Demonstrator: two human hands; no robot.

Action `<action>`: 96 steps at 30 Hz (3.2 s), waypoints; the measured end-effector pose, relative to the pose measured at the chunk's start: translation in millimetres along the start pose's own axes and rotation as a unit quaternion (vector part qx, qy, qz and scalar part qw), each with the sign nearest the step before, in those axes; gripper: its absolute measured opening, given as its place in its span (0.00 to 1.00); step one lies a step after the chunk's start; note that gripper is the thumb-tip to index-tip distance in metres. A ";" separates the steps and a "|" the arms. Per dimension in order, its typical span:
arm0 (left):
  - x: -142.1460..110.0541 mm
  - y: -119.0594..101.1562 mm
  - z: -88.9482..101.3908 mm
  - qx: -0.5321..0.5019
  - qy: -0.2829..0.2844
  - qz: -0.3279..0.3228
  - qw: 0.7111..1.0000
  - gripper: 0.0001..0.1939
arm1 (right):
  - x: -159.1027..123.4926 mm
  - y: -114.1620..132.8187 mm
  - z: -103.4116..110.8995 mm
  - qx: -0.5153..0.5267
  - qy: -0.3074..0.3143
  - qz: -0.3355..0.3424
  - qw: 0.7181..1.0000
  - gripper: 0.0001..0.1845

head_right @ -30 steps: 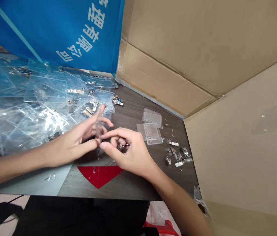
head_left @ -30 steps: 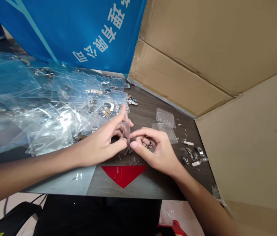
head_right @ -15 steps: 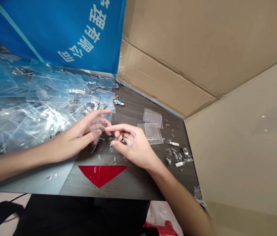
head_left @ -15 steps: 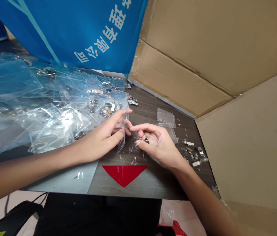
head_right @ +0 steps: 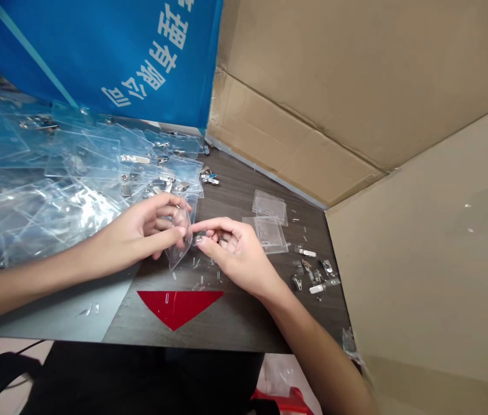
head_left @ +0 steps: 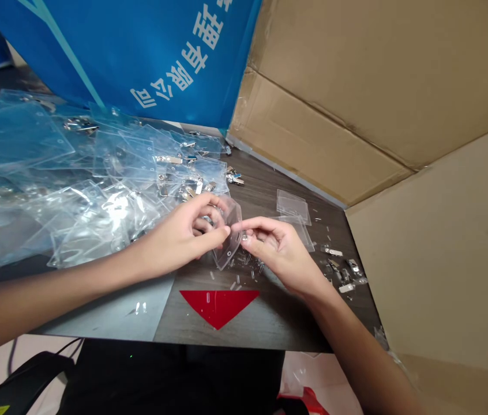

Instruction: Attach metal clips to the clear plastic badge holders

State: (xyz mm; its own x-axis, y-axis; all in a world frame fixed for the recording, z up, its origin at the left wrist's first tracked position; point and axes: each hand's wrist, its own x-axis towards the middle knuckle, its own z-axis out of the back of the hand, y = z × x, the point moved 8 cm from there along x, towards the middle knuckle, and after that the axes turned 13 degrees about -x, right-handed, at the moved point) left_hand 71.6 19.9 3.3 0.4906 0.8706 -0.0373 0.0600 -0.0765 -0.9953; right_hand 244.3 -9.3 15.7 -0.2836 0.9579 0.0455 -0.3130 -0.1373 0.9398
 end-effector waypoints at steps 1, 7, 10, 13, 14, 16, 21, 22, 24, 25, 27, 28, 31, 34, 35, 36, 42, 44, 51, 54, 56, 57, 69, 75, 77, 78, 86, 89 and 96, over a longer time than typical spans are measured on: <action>0.2 1.0 0.6 -0.005 -0.003 0.004 1.000 0.19 | 0.2 -0.4 0.0 0.001 -0.001 0.002 1.000 0.12; 2.1 0.3 1.4 -0.022 -0.005 0.012 1.000 0.18 | -0.2 3.9 -2.9 -0.023 0.023 0.004 0.999 0.18; 2.8 0.1 1.1 -0.026 -0.002 0.015 1.000 0.17 | -1.7 3.8 -8.8 -0.025 0.055 -0.007 0.998 0.25; 2.5 0.3 1.9 -0.020 -0.005 0.014 1.000 0.19 | -3.5 6.9 -14.9 -0.019 0.085 0.010 0.996 0.27; 2.2 0.7 1.6 -0.017 -0.003 0.016 1.000 0.20 | -4.0 8.7 -16.0 -0.020 0.090 0.020 0.996 0.26; 1.4 1.5 0.1 -0.013 0.007 0.020 1.000 0.21 | -4.7 12.6 -16.4 -0.022 0.093 0.041 0.995 0.23; -0.1 1.8 -2.5 -0.009 0.022 0.030 0.999 0.21 | -6.1 18.8 -14.8 -0.051 0.087 0.061 0.993 0.23; -0.3 2.6 -2.9 -0.008 0.025 0.034 0.999 0.21 | -6.5 19.4 -15.3 -0.056 0.089 0.060 0.993 0.24; -0.5 4.9 -4.2 -0.006 0.031 0.041 0.999 0.21 | -7.4 20.2 -16.9 -0.067 0.093 0.057 0.992 0.25; -0.5 6.1 -4.8 -0.005 0.035 0.043 0.998 0.22 | -7.6 20.2 -17.5 -0.075 0.093 0.055 0.991 0.26; 0.0 8.2 -5.4 -0.003 0.039 0.041 0.998 0.22 | -7.2 17.8 -17.2 -0.087 0.084 0.039 0.992 0.27; 0.5 8.9 -5.1 -0.002 0.039 0.038 0.999 0.22 | -6.7 15.5 -16.1 -0.091 0.075 0.026 0.993 0.28; 2.3 9.6 -3.6 -0.001 0.035 0.033 0.999 0.20 | -5.3 9.7 -12.3 -0.106 0.050 -0.005 0.993 0.31; 2.9 10.0 -3.8 -0.025 0.046 0.052 0.997 0.20 | -6.3 11.2 -13.1 -0.125 0.058 0.004 0.990 0.28; 2.7 10.1 -3.8 -0.041 0.050 0.062 0.996 0.22 | -7.5 12.7 -14.2 -0.127 0.065 0.009 0.990 0.26; 2.4 9.9 -3.8 -0.058 0.055 0.071 0.994 0.23 | -8.9 14.4 -15.2 -0.125 0.073 0.015 0.989 0.23; 3.0 5.6 -4.9 -0.069 0.100 0.076 0.990 0.31 | -15.5 26.0 -17.6 -0.113 0.096 0.050 0.988 0.18; 4.9 3.6 -4.0 -0.055 0.090 0.064 0.992 0.31 | -15.3 28.7 -16.1 -0.127 0.084 0.062 0.986 0.18; 4.5 -12.9 1.0 0.042 -0.014 -0.006 0.999 0.37 | -14.1 32.2 -14.4 -0.174 0.055 0.094 0.979 0.13; -0.3 -19.7 2.6 0.077 -0.057 -0.044 0.994 0.33 | -14.4 33.6 -14.5 -0.181 0.048 0.105 0.977 0.11; -3.2 -20.9 3.9 0.086 -0.079 -0.061 0.991 0.32 | -14.3 32.8 -14.8 -0.178 0.049 0.100 0.978 0.12; -4.2 -20.7 4.7 0.088 -0.087 -0.065 0.990 0.32 | -14.3 32.0 -15.2 -0.177 0.053 0.095 0.978 0.13; -10.8 -23.8 5.8 0.129 -0.119 -0.109 0.978 0.26 | -13.8 28.4 -17.3 -0.204 0.060 0.088 0.973 0.13; -14.0 -25.1 3.5 0.142 -0.114 -0.120 0.976 0.25 | -13.0 30.7 -15.0 -0.201 0.053 0.117 0.971 0.15; -13.6 -25.8 2.7 0.143 -0.107 -0.121 0.976 0.26 | -12.7 31.9 -14.2 -0.207 0.050 0.130 0.969 0.16; -13.2 -25.7 2.0 0.146 -0.102 -0.121 0.977 0.26 | -12.6 32.4 -13.9 -0.212 0.049 0.135 0.967 0.16; -9.9 -13.2 3.5 0.165 -0.084 -0.074 0.980 0.37 | -14.1 34.5 -18.4 -0.263 0.067 0.155 0.950 0.16; -7.7 -9.1 2.3 0.178 -0.081 -0.053 0.979 0.42 | -14.3 33.9 -23.7 -0.279 0.083 0.157 0.944 0.14; -5.9 -21.6 10.2 0.246 -0.086 -0.091 0.961 0.54 | -12.3 24.6 17.2 -0.308 0.128 0.066 0.941 0.27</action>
State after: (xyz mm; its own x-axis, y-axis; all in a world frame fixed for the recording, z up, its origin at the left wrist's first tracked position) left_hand 58.5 21.4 24.1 0.3567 0.9186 0.1700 -0.3070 0.2871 -0.9074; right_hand 255.6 -20.1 44.1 -0.5408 0.8411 -0.0080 -0.7028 -0.4466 0.5538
